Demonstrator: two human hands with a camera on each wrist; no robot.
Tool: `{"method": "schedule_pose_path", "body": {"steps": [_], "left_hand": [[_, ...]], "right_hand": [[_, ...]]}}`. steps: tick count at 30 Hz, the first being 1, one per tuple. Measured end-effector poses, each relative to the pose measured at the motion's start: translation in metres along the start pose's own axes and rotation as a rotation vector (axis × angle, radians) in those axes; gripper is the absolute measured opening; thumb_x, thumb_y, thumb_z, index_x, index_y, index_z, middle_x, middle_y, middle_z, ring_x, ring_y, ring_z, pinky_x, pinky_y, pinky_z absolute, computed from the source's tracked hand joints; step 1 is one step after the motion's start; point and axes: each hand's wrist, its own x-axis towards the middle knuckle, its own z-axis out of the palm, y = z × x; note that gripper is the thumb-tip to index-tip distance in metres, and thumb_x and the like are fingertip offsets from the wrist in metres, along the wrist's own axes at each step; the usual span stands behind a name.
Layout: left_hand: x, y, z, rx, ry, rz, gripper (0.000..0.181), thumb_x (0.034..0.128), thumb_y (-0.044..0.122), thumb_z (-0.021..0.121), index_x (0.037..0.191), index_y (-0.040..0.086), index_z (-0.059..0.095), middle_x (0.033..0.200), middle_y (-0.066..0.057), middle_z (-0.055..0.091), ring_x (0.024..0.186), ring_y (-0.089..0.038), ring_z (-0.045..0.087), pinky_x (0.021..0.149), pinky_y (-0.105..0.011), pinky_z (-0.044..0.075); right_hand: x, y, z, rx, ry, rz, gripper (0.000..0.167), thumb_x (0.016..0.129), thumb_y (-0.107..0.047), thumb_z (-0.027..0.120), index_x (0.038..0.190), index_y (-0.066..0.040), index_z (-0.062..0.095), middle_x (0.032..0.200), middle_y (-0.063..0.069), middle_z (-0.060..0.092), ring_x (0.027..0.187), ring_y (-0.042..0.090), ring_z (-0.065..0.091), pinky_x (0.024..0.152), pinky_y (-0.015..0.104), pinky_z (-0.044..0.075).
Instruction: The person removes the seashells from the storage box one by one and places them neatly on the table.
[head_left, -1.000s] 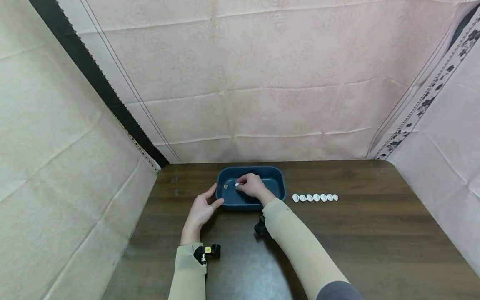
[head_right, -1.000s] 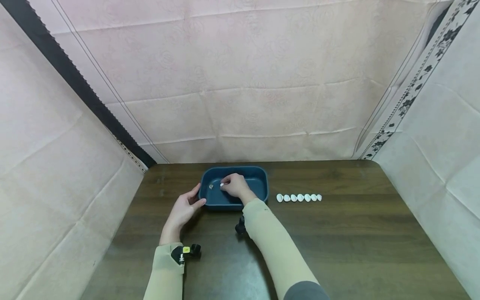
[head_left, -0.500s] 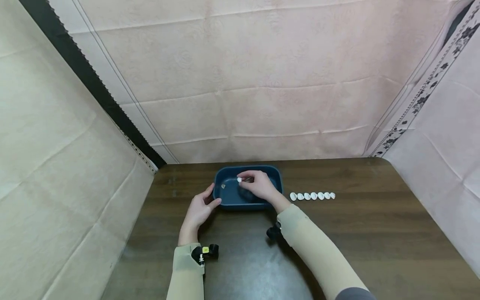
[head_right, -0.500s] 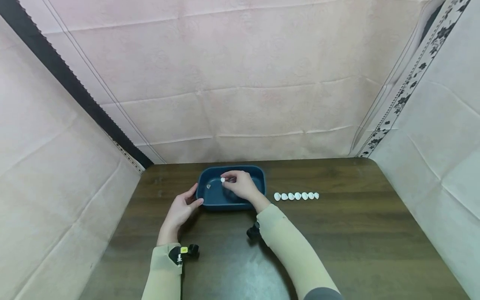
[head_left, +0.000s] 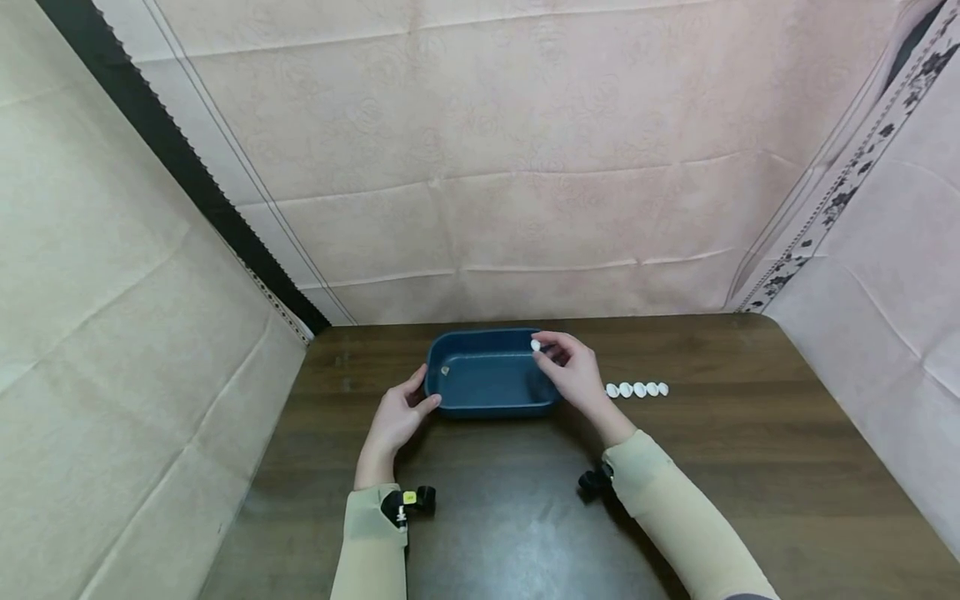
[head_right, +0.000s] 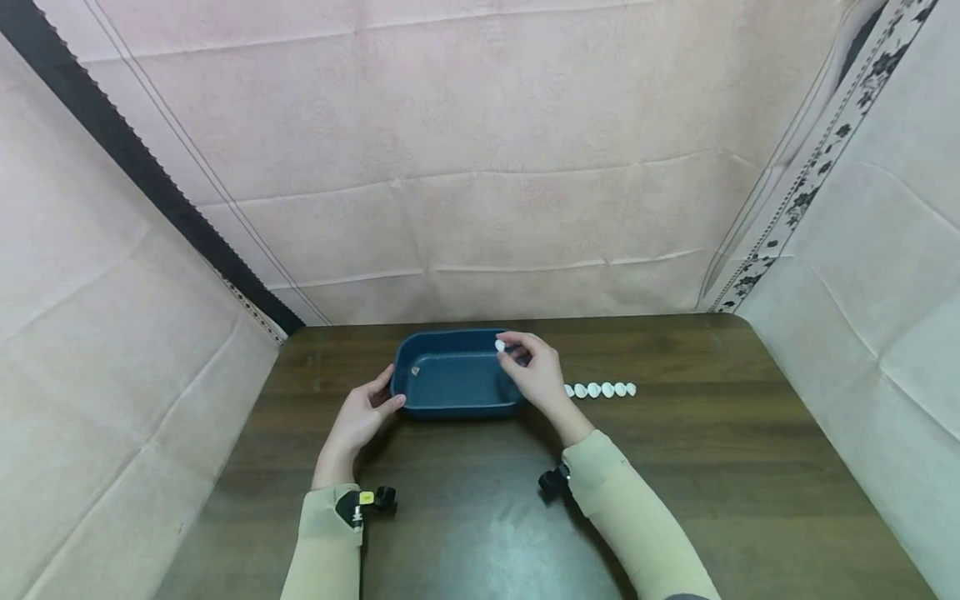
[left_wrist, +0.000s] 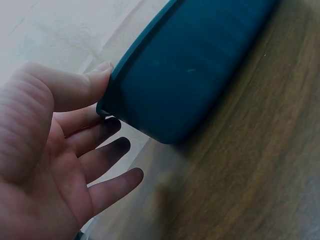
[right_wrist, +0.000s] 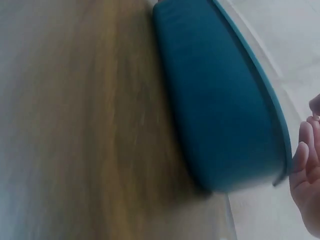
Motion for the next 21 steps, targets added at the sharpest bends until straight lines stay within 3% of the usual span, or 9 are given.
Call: {"method": "schedule_pose_path", "body": {"steps": [6, 12, 21], "left_hand": [[0.000, 0.000, -0.001, 0.001, -0.003, -0.001, 0.069, 0.1048, 0.016, 0.072, 0.166, 0.013, 0.040, 0.169, -0.010, 0.039, 0.149, -0.034, 0.047, 0.120, -0.053, 0.041], [-0.001, 0.000, -0.001, 0.005, 0.000, -0.002, 0.069, 0.1049, 0.016, 0.071, 0.166, 0.012, 0.040, 0.169, -0.011, 0.039, 0.148, -0.035, 0.047, 0.120, -0.054, 0.041], [0.000, -0.001, 0.000, 0.007, -0.001, -0.007, 0.069, 0.1054, 0.018, 0.071, 0.166, 0.014, 0.040, 0.169, -0.010, 0.038, 0.149, -0.036, 0.046, 0.121, -0.055, 0.039]], "right_hand": [[-0.015, 0.012, -0.032, -0.004, 0.039, 0.046, 0.029, 0.100, -0.015, 0.077, 0.128, -0.008, 0.075, 0.105, 0.007, 0.075, 0.093, 0.021, 0.068, 0.077, 0.023, 0.057], [-0.027, 0.024, -0.071, -0.084, 0.049, 0.107, 0.030, 0.101, -0.020, 0.077, 0.129, -0.008, 0.075, 0.104, 0.009, 0.076, 0.092, 0.014, 0.068, 0.078, 0.018, 0.054], [-0.044, 0.048, -0.134, -0.240, 0.023, 0.126, 0.027, 0.101, -0.016, 0.077, 0.125, -0.004, 0.075, 0.105, 0.013, 0.078, 0.089, 0.001, 0.069, 0.077, 0.011, 0.053]]}}
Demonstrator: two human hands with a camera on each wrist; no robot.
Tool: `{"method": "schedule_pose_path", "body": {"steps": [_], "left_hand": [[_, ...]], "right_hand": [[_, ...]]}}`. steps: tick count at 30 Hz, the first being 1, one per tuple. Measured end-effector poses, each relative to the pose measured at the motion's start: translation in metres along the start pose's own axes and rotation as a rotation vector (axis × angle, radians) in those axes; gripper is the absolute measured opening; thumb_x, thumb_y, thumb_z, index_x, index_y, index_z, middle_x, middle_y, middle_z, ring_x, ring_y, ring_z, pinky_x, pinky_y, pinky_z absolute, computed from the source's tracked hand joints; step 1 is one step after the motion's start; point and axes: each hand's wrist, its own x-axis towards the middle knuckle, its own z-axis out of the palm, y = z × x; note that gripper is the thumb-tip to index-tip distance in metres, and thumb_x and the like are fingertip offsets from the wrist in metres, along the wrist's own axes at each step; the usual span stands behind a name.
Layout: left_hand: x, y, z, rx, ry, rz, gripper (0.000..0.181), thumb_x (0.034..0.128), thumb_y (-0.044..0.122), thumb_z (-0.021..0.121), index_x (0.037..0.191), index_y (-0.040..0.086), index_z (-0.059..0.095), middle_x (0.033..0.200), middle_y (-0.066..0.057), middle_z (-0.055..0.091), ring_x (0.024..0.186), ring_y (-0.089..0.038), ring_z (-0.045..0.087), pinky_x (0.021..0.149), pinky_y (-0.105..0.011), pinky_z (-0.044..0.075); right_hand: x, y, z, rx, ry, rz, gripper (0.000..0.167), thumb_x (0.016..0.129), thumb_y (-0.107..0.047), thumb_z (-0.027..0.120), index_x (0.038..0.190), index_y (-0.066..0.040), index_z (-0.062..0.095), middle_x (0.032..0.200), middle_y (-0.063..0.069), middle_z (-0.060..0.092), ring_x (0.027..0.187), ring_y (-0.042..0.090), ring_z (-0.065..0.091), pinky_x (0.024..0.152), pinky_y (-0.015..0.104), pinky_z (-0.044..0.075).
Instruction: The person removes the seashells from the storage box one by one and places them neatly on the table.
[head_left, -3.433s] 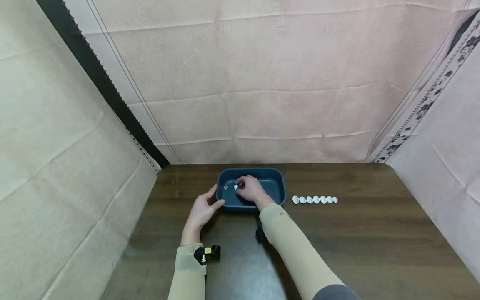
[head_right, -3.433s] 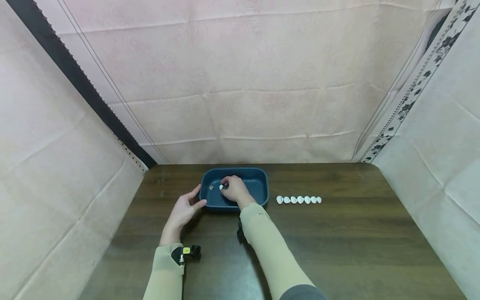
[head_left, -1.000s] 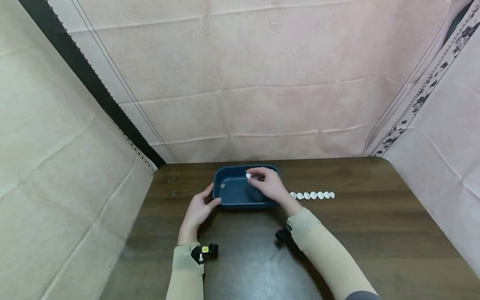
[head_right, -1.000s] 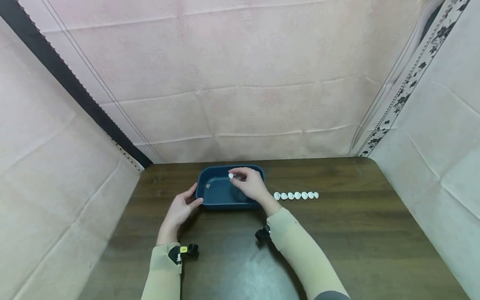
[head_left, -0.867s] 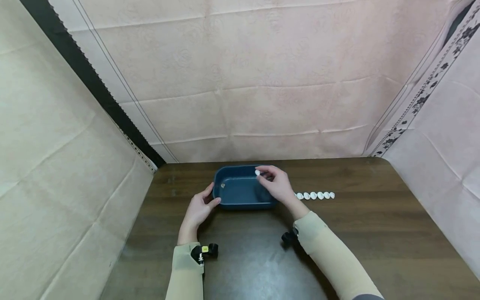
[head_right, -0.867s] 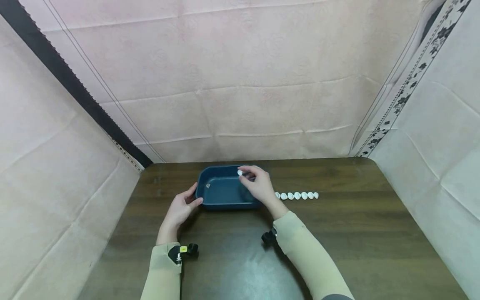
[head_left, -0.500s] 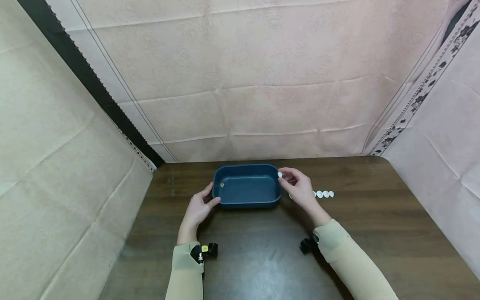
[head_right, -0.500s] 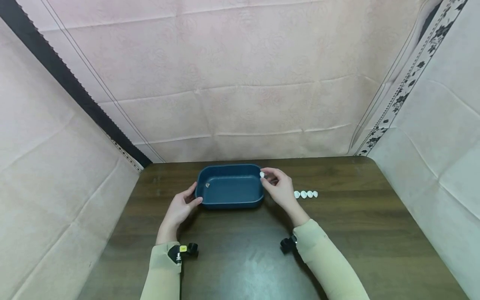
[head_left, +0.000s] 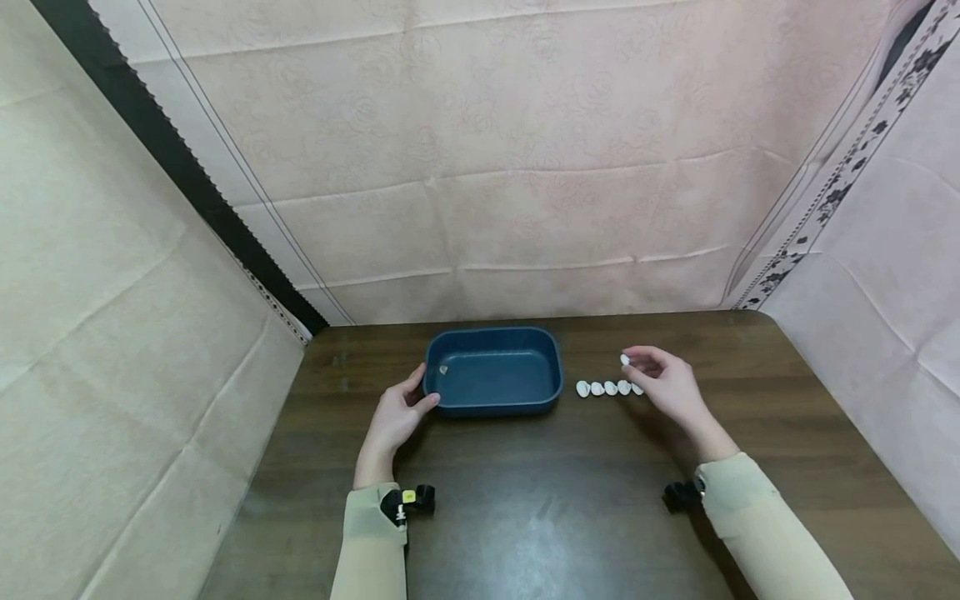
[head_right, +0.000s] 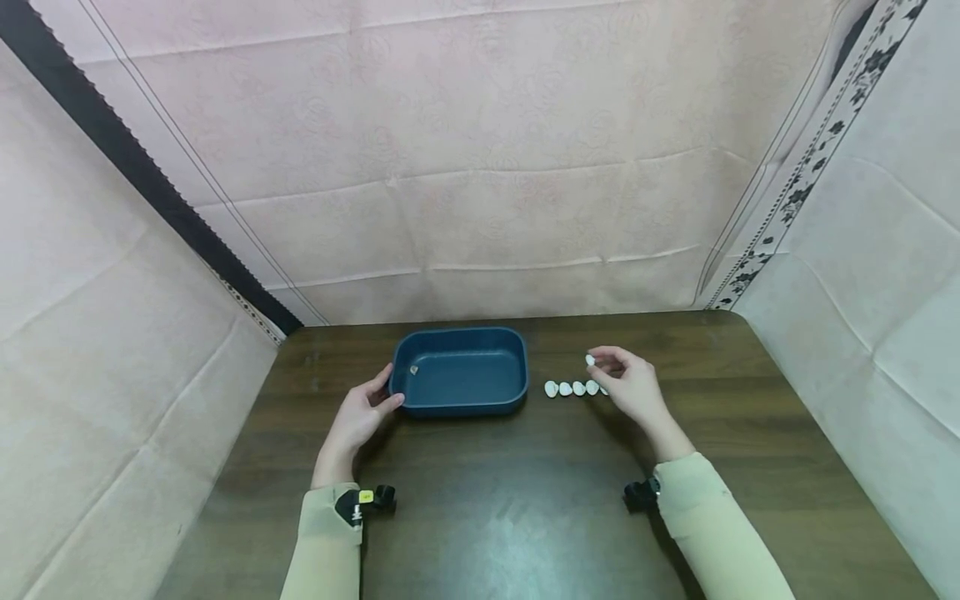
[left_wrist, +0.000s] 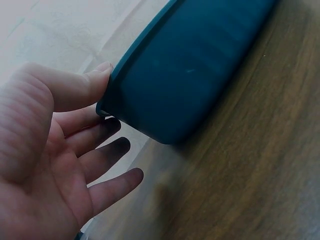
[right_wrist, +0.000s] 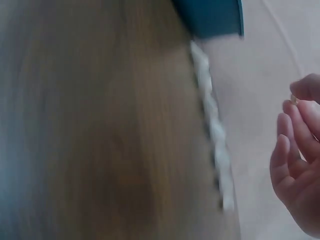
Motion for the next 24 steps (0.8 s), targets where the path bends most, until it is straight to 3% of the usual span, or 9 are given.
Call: {"method": "schedule_pose_path", "body": {"steps": [6, 10, 16, 20, 24], "left_hand": [[0.000, 0.000, 0.000, 0.000, 0.001, 0.005, 0.069, 0.1052, 0.018, 0.071, 0.166, 0.014, 0.040, 0.169, -0.010, 0.039, 0.149, -0.035, 0.045, 0.122, -0.054, 0.038], [0.000, 0.000, -0.001, -0.006, 0.002, 0.005, 0.069, 0.1049, 0.017, 0.072, 0.166, 0.013, 0.040, 0.169, -0.010, 0.039, 0.149, -0.035, 0.046, 0.121, -0.055, 0.039], [-0.001, -0.001, -0.002, 0.006, 0.003, -0.003, 0.068, 0.1053, 0.018, 0.071, 0.166, 0.014, 0.040, 0.169, -0.009, 0.039, 0.150, -0.035, 0.045, 0.122, -0.054, 0.038], [0.000, -0.001, -0.001, 0.001, 0.000, 0.001, 0.068, 0.1055, 0.018, 0.071, 0.166, 0.014, 0.040, 0.169, -0.009, 0.038, 0.150, -0.035, 0.045, 0.122, -0.054, 0.037], [-0.001, 0.000, -0.001, 0.011, 0.000, -0.003, 0.068, 0.1055, 0.019, 0.071, 0.166, 0.015, 0.040, 0.169, -0.009, 0.039, 0.150, -0.036, 0.045, 0.122, -0.055, 0.037]], "right_hand": [[-0.010, 0.028, -0.042, -0.139, -0.031, 0.035, 0.026, 0.101, -0.016, 0.077, 0.123, -0.002, 0.076, 0.106, 0.015, 0.078, 0.086, -0.004, 0.066, 0.071, 0.012, 0.051], [-0.015, 0.042, -0.059, -0.198, -0.079, 0.121, 0.030, 0.102, -0.020, 0.076, 0.125, -0.001, 0.075, 0.112, 0.017, 0.077, 0.094, 0.007, 0.069, 0.072, 0.015, 0.052], [-0.015, 0.055, -0.064, -0.227, -0.198, 0.199, 0.035, 0.103, -0.021, 0.074, 0.129, 0.002, 0.073, 0.117, 0.018, 0.076, 0.108, 0.033, 0.073, 0.082, 0.028, 0.057], [-0.014, 0.056, -0.061, -0.247, -0.204, 0.200, 0.033, 0.102, -0.020, 0.075, 0.127, 0.002, 0.074, 0.115, 0.017, 0.076, 0.107, 0.036, 0.073, 0.087, 0.041, 0.058], [-0.014, 0.055, -0.061, -0.263, -0.207, 0.209, 0.033, 0.101, -0.019, 0.075, 0.127, 0.002, 0.074, 0.114, 0.016, 0.076, 0.106, 0.034, 0.073, 0.088, 0.044, 0.057]]}}
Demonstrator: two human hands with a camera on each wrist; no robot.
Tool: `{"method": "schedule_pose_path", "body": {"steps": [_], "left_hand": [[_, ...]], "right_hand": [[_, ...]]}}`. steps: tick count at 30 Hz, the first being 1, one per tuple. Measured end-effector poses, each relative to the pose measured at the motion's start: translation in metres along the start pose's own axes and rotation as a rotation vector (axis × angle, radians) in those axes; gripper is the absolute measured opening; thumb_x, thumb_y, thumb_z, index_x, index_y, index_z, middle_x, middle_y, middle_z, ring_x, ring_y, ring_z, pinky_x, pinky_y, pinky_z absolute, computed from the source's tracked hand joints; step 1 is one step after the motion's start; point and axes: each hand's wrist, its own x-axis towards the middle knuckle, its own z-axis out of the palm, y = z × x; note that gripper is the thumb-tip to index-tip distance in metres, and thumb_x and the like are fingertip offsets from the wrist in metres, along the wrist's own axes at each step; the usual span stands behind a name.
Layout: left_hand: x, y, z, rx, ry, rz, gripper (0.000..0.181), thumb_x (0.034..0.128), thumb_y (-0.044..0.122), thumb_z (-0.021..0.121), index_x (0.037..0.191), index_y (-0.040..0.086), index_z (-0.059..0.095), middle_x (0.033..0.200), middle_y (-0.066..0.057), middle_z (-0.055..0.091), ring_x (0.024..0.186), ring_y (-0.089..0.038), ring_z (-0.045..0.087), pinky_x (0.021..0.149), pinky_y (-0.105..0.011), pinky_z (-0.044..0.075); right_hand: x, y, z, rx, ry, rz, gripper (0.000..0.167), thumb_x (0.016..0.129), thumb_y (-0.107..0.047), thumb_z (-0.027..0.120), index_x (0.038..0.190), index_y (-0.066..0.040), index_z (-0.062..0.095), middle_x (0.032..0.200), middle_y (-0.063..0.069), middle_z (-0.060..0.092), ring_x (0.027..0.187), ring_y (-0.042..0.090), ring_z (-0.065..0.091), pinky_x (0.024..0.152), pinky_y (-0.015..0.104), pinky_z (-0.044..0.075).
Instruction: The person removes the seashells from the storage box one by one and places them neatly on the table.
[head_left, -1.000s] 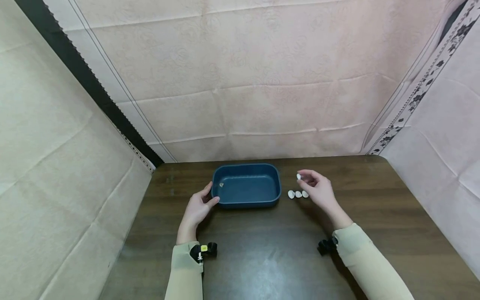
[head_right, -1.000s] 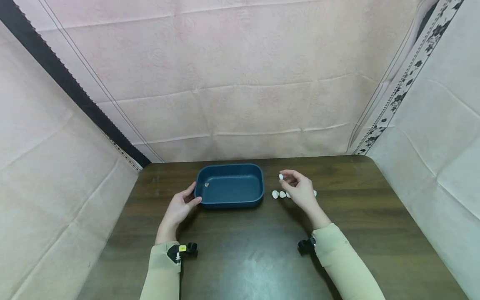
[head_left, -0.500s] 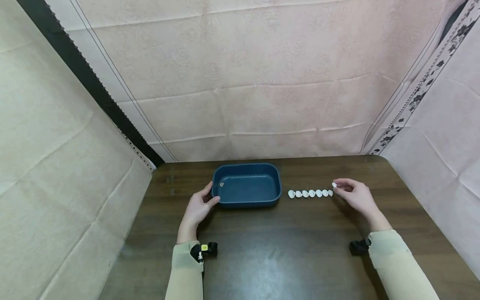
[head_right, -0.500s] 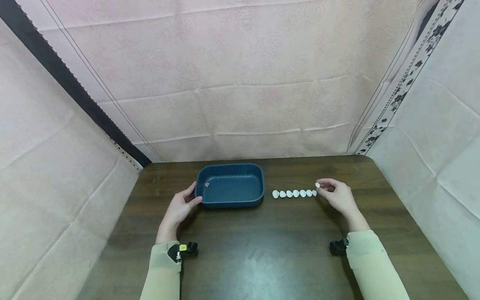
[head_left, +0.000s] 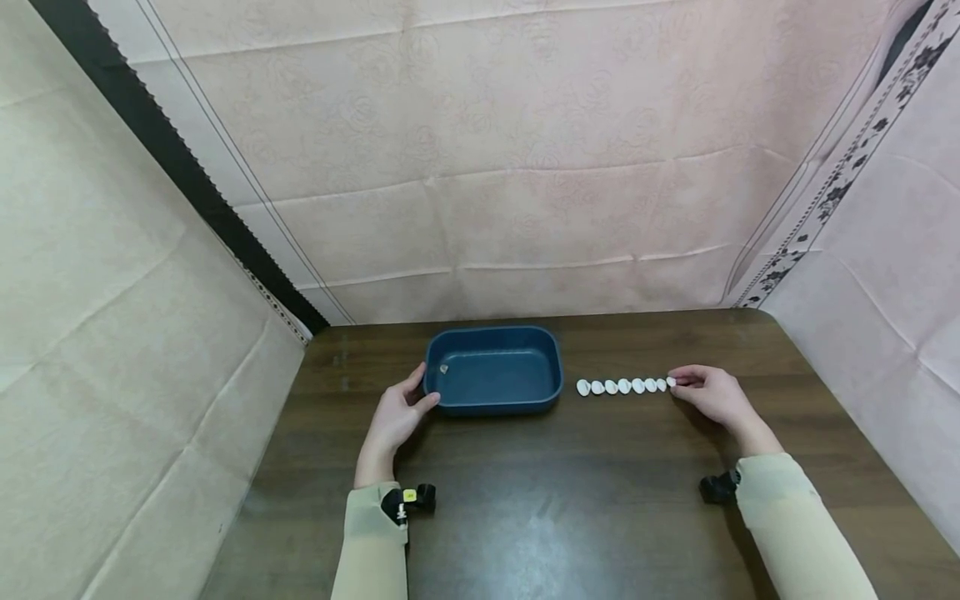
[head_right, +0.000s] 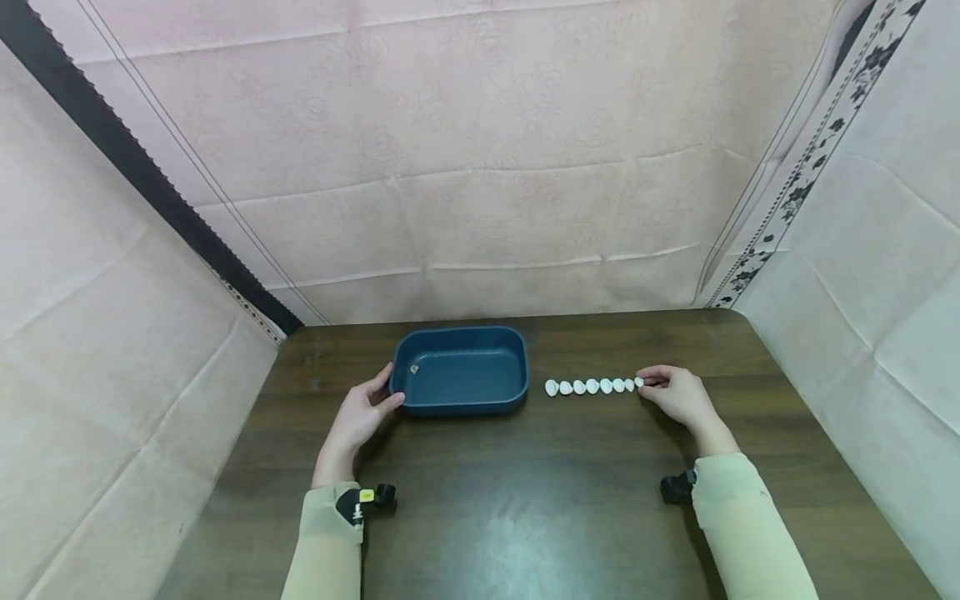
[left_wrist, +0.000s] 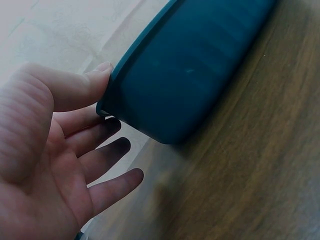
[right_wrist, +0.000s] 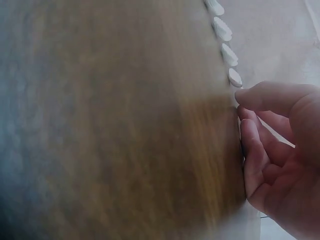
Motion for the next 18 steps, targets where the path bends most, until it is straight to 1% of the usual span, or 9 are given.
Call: {"method": "schedule_pose_path", "body": {"steps": [3, 10, 18], "left_hand": [[-0.0010, 0.0007, -0.0001, 0.005, 0.002, -0.004, 0.068, 0.1053, 0.020, 0.071, 0.166, 0.016, 0.041, 0.168, -0.010, 0.040, 0.149, -0.036, 0.046, 0.122, -0.056, 0.037], [-0.0015, 0.0026, -0.0002, 0.013, 0.016, -0.004, 0.067, 0.1046, 0.021, 0.072, 0.165, 0.016, 0.043, 0.168, -0.009, 0.041, 0.149, -0.036, 0.046, 0.122, -0.056, 0.038], [-0.0024, 0.0029, -0.0004, 0.012, 0.008, 0.000, 0.067, 0.1050, 0.020, 0.071, 0.165, 0.014, 0.043, 0.168, -0.011, 0.041, 0.149, -0.037, 0.047, 0.122, -0.056, 0.037]], "right_hand": [[-0.0008, -0.0019, -0.0011, -0.006, -0.008, 0.008, 0.033, 0.101, -0.020, 0.076, 0.126, 0.002, 0.074, 0.114, 0.017, 0.076, 0.104, 0.033, 0.073, 0.086, 0.044, 0.056], [-0.0002, -0.0033, 0.0002, -0.010, -0.013, 0.030, 0.033, 0.101, -0.020, 0.075, 0.127, 0.000, 0.074, 0.114, 0.015, 0.076, 0.104, 0.032, 0.072, 0.088, 0.045, 0.055], [0.0003, -0.0008, 0.0028, 0.005, -0.007, 0.016, 0.034, 0.099, -0.018, 0.078, 0.126, 0.002, 0.074, 0.111, 0.014, 0.077, 0.099, 0.026, 0.072, 0.084, 0.039, 0.055]]}}
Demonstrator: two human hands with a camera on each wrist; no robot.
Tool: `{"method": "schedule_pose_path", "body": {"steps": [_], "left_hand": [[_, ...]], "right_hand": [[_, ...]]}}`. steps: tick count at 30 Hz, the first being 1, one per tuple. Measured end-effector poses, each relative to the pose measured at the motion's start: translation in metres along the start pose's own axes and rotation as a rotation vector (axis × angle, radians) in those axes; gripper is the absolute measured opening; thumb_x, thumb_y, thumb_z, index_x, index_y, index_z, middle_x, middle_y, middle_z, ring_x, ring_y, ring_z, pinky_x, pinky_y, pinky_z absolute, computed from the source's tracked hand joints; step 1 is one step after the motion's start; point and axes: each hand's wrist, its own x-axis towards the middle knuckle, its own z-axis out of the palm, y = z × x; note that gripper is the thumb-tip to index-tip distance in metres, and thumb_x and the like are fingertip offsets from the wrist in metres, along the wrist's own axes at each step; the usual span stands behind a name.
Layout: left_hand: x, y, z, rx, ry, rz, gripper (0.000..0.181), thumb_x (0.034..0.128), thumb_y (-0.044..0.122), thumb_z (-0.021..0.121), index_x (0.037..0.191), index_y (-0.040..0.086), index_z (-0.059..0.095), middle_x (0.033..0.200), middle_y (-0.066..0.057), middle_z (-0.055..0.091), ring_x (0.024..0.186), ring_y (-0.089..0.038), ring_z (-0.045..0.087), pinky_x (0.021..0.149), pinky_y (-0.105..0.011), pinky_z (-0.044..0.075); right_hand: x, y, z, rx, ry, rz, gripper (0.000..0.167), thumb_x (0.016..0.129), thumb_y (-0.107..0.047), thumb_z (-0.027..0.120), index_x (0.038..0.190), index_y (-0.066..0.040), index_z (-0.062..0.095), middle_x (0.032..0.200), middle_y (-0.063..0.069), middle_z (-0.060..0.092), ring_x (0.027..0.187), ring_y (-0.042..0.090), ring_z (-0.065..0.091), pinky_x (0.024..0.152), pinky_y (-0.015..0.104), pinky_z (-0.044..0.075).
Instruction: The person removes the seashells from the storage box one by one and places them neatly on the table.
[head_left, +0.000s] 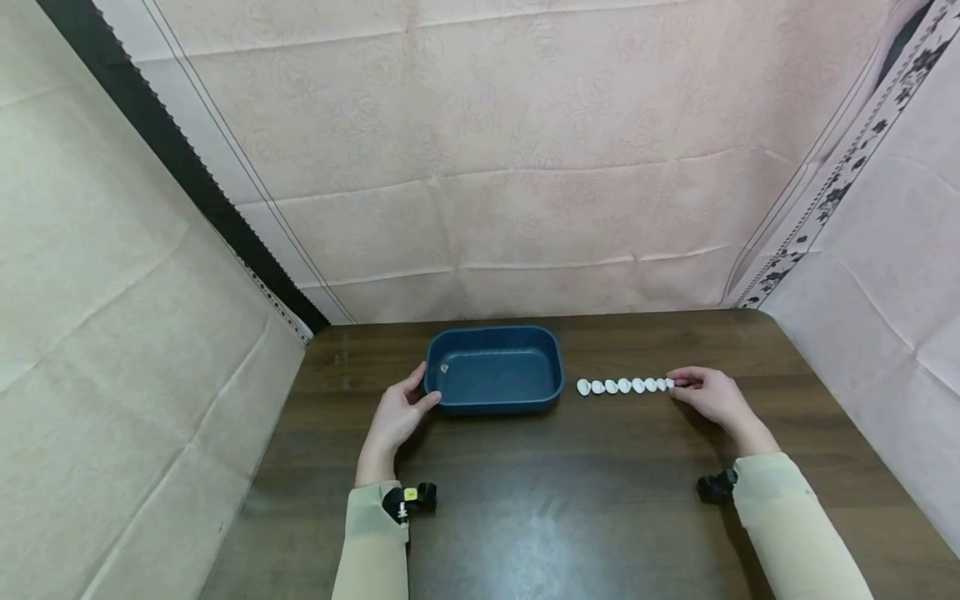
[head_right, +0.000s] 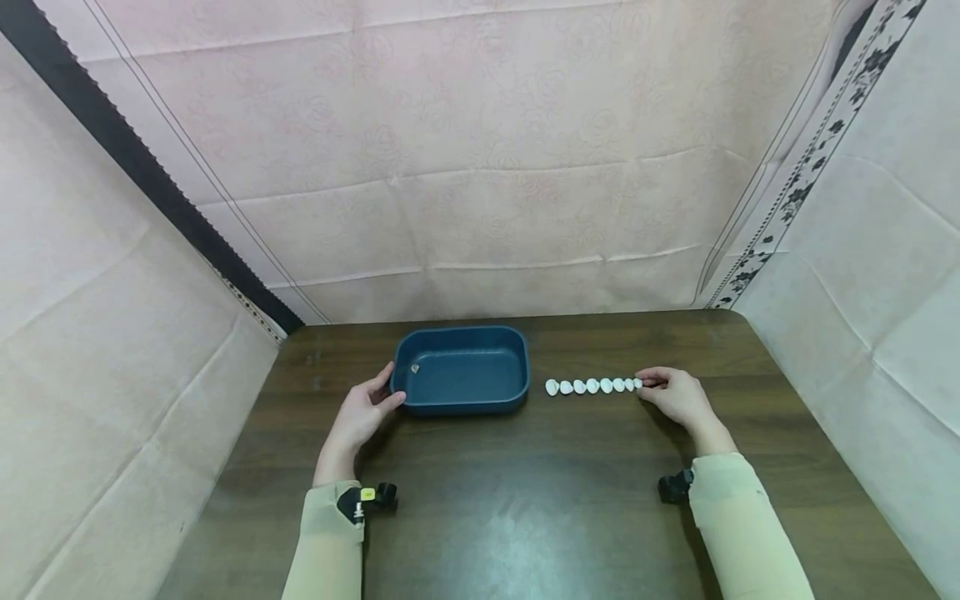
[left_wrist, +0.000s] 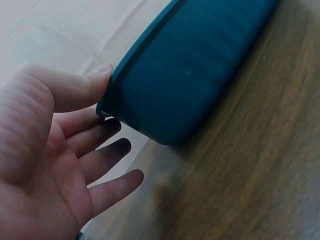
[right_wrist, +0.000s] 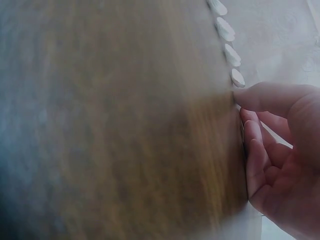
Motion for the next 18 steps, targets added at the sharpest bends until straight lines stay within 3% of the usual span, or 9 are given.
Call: {"method": "schedule_pose_path", "body": {"steps": [9, 18], "left_hand": [[-0.0005, -0.0035, 0.0005, -0.012, -0.004, -0.005, 0.068, 0.1052, 0.022, 0.072, 0.166, 0.016, 0.042, 0.168, -0.010, 0.040, 0.150, -0.036, 0.045, 0.123, -0.055, 0.036], [0.0006, -0.0008, -0.0002, -0.004, -0.004, -0.004, 0.067, 0.1050, 0.021, 0.072, 0.165, 0.015, 0.042, 0.168, -0.010, 0.040, 0.150, -0.035, 0.044, 0.123, -0.055, 0.037]], "right_hand": [[0.0003, 0.0022, -0.0002, 0.004, -0.017, 0.000, 0.037, 0.100, -0.020, 0.078, 0.128, 0.003, 0.073, 0.112, 0.014, 0.076, 0.099, 0.025, 0.072, 0.084, 0.038, 0.055], [-0.0043, 0.0025, -0.0063, 0.103, -0.052, 0.013, 0.045, 0.101, -0.017, 0.076, 0.139, 0.006, 0.066, 0.123, 0.022, 0.072, 0.106, 0.024, 0.070, 0.079, 0.019, 0.053]]}}
